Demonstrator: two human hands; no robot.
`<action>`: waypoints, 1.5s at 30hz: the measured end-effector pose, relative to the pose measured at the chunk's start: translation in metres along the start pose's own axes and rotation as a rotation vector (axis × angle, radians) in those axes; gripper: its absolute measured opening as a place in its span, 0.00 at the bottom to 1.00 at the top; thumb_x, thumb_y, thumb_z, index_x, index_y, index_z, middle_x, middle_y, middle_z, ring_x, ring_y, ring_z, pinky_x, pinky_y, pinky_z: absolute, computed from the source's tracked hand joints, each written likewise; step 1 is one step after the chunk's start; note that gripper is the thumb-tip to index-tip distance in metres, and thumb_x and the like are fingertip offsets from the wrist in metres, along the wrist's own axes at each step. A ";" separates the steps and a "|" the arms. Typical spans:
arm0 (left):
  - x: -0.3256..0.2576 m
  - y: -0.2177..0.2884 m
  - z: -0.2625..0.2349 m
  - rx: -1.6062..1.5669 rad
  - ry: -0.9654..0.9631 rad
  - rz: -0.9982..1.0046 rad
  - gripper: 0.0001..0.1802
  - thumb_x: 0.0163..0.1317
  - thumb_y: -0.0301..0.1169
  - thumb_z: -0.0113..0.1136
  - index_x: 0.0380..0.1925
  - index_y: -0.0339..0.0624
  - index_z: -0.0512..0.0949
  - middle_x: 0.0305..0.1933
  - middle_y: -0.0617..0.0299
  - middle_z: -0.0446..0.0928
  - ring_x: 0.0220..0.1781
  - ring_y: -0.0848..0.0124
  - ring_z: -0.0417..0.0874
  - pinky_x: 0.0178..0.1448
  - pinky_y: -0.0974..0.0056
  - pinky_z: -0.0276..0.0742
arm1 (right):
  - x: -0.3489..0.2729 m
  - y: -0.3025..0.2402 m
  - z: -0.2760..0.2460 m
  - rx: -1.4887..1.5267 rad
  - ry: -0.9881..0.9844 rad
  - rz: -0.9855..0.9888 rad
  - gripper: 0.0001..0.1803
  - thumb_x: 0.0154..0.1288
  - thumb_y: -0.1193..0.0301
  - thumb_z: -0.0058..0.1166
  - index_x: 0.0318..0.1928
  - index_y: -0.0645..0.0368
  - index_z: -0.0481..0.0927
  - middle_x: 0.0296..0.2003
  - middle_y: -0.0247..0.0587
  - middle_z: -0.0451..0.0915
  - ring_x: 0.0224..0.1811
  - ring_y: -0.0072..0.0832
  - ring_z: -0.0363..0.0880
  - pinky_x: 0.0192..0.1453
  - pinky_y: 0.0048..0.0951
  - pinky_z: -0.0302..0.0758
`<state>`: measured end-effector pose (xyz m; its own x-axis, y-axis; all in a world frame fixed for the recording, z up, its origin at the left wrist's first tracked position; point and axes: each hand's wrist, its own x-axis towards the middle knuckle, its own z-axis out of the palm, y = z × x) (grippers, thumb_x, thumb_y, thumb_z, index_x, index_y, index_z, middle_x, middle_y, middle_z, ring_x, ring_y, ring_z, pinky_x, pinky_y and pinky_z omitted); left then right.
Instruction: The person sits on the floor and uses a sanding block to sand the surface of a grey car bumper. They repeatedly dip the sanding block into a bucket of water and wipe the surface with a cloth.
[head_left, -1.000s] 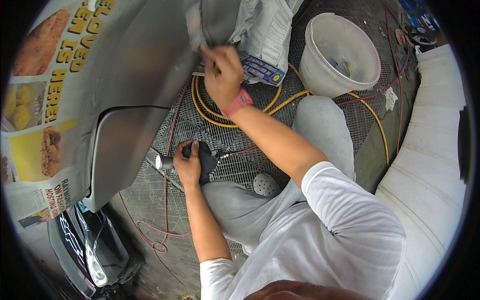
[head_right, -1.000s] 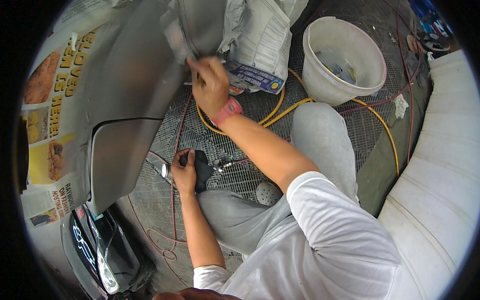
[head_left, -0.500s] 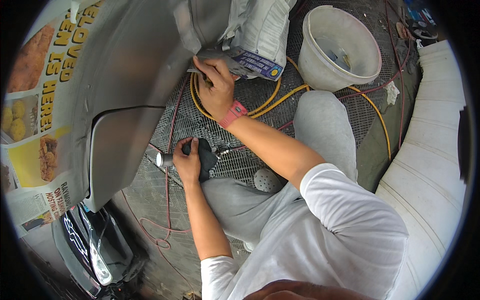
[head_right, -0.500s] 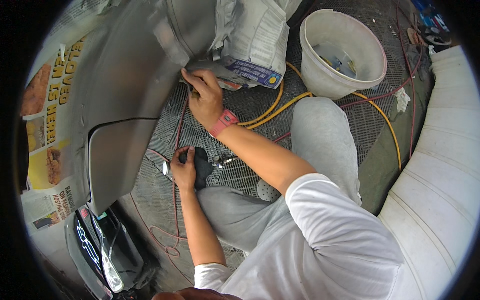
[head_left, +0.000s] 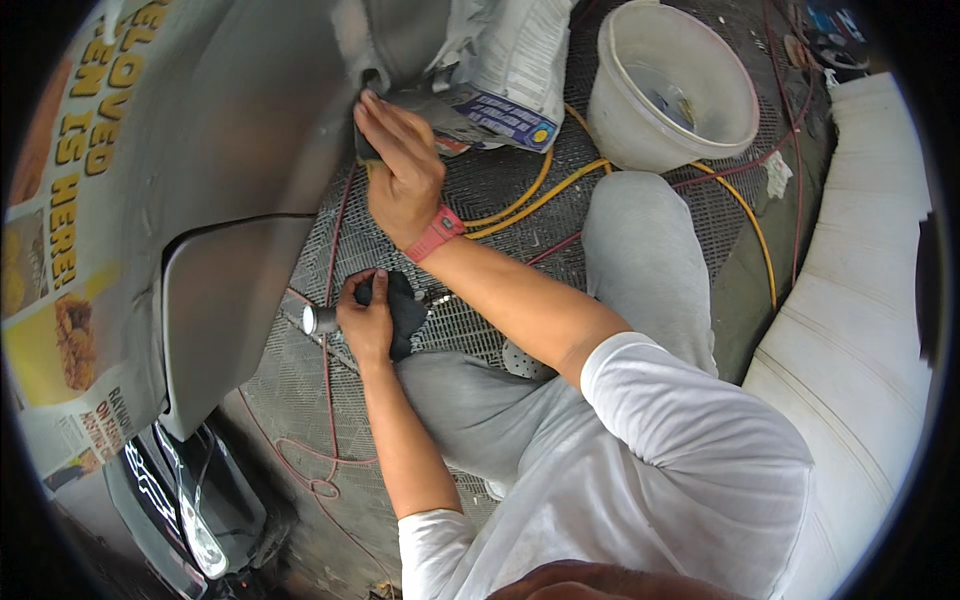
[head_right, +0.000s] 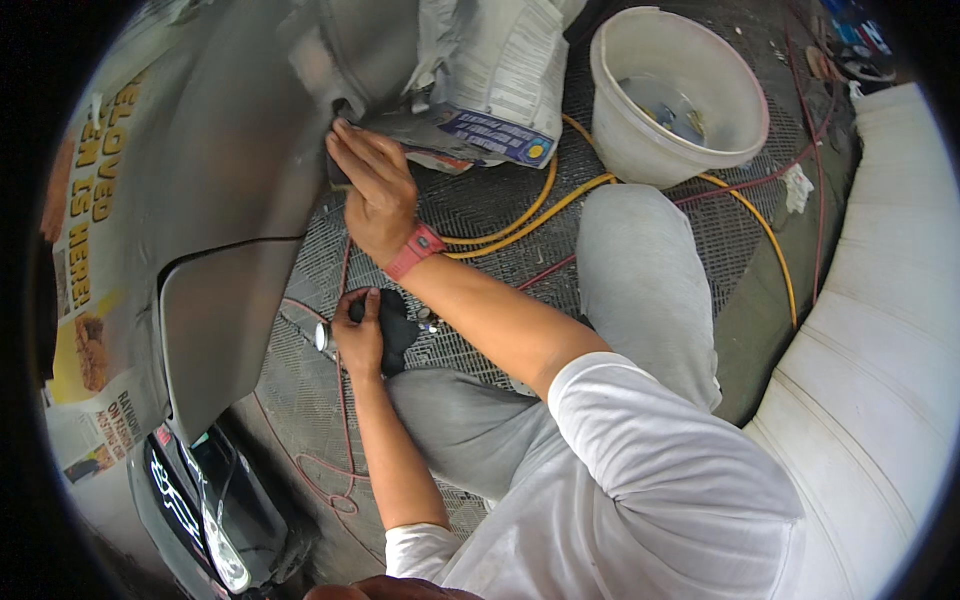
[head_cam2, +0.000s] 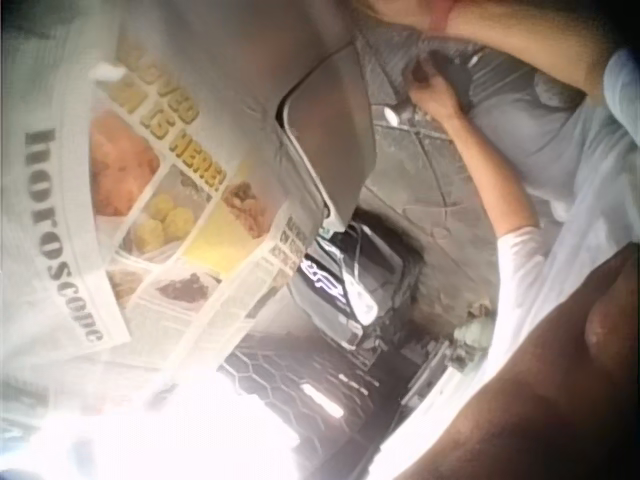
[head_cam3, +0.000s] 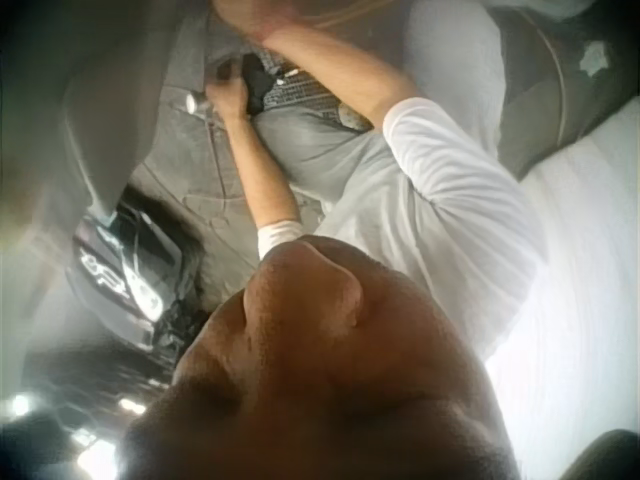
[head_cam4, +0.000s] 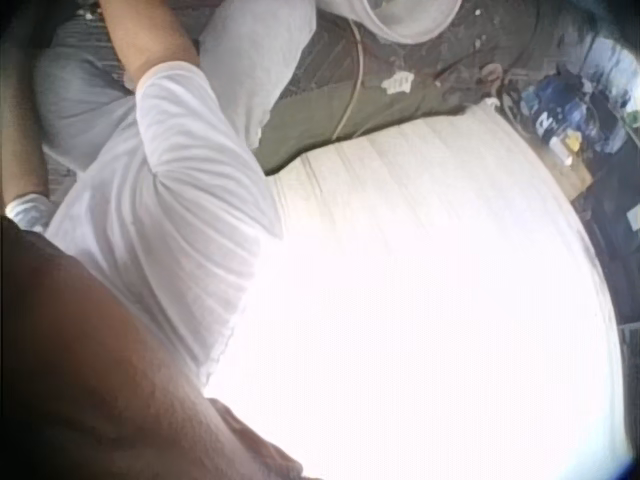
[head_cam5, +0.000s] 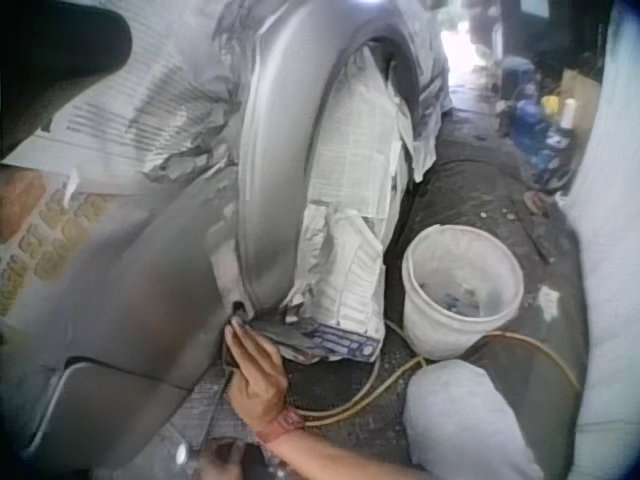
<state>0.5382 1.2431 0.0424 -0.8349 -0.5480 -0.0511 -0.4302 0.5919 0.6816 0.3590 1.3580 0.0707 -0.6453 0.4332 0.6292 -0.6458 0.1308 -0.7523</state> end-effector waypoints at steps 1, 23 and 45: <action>0.001 -0.002 0.002 -0.004 0.003 0.012 0.16 0.70 0.37 0.73 0.44 0.33 0.87 0.43 0.49 0.88 0.48 0.60 0.86 0.61 0.58 0.78 | 0.009 -0.004 0.001 0.008 0.007 0.015 0.32 0.55 0.91 0.50 0.60 0.61 0.88 0.61 0.46 0.87 0.64 0.46 0.83 0.71 0.44 0.78; -0.062 0.091 -0.029 0.211 -0.044 0.026 0.28 0.51 0.36 0.86 0.50 0.37 0.86 0.49 0.49 0.87 0.54 0.53 0.87 0.63 0.54 0.79 | 0.247 0.281 -0.324 -0.746 -1.274 0.491 0.20 0.74 0.70 0.56 0.62 0.62 0.82 0.59 0.56 0.86 0.59 0.50 0.87 0.55 0.48 0.87; -0.177 0.136 -0.096 0.531 -0.499 -0.298 0.24 0.53 0.21 0.68 0.53 0.41 0.80 0.50 0.40 0.85 0.59 0.41 0.84 0.62 0.48 0.81 | 0.257 0.343 -0.304 -0.739 -1.535 0.722 0.27 0.71 0.72 0.62 0.69 0.59 0.78 0.59 0.54 0.83 0.51 0.43 0.88 0.37 0.42 0.92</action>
<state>0.6607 1.3637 0.2142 -0.6596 -0.4727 -0.5844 -0.6619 0.7337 0.1535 0.0961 1.7856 -0.0851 -0.7131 -0.4608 -0.5283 -0.0946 0.8100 -0.5788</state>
